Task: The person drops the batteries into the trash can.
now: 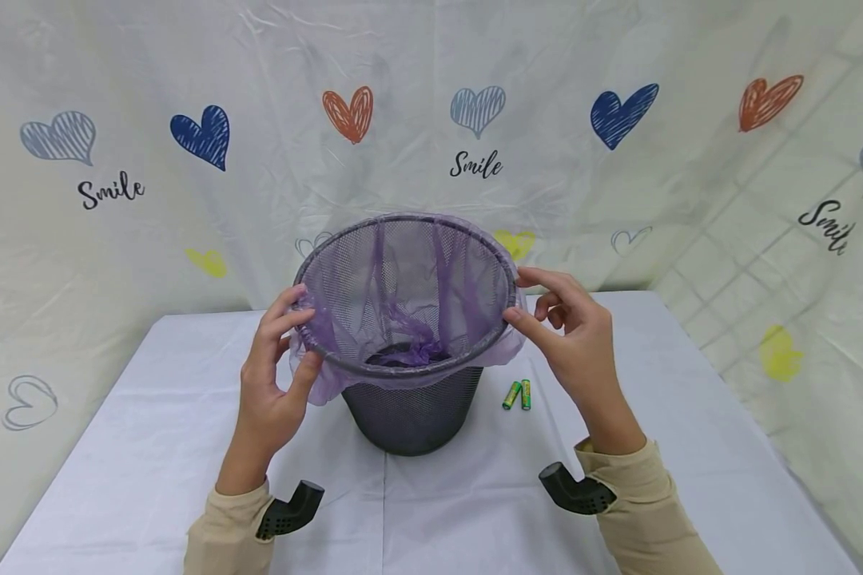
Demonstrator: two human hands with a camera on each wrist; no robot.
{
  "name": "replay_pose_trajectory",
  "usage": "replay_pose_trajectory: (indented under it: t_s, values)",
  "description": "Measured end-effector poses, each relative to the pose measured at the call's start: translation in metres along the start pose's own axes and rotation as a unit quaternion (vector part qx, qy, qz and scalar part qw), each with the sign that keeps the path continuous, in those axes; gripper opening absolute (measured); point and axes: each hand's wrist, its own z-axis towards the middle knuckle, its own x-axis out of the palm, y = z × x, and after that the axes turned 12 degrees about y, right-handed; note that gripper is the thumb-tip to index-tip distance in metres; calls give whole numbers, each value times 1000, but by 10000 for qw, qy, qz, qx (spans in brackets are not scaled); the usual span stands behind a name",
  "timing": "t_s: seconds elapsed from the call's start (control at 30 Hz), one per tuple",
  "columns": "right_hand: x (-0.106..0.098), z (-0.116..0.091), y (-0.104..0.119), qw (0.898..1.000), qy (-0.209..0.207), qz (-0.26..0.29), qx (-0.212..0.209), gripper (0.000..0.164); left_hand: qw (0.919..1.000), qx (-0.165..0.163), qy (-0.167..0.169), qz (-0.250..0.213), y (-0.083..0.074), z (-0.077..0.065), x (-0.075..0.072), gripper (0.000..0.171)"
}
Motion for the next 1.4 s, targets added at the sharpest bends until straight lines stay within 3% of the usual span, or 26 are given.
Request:
replay_pose_trajectory:
  t_s: [0.13,0.37,0.6,0.77,1.13,1.4]
  values:
    - [-1,-1,-1,10000,-49,-48,-7,39,10000,2,6,7,-1,0,0,42]
    - [-3,-4,-5,9999,-128,55,49,38,10000,37,-6,27,-17,5,-1,41]
    - [-4,-7,-10,9996,-199,163,80,36,10000,6,19,18,-2,0,-1,43]
    - [-6,-10,-11,9994,-224,185,196,36,10000,-18,34,12,0,-1,-1,42]
    - [-8,-14,-16,9989,-273,279,263,34,10000,47,-37,14,-30,10,-2,37]
    - [-11,-18,-21,9984,-318,300,361,33,10000,13,-24,16,-32,10,-1,38]
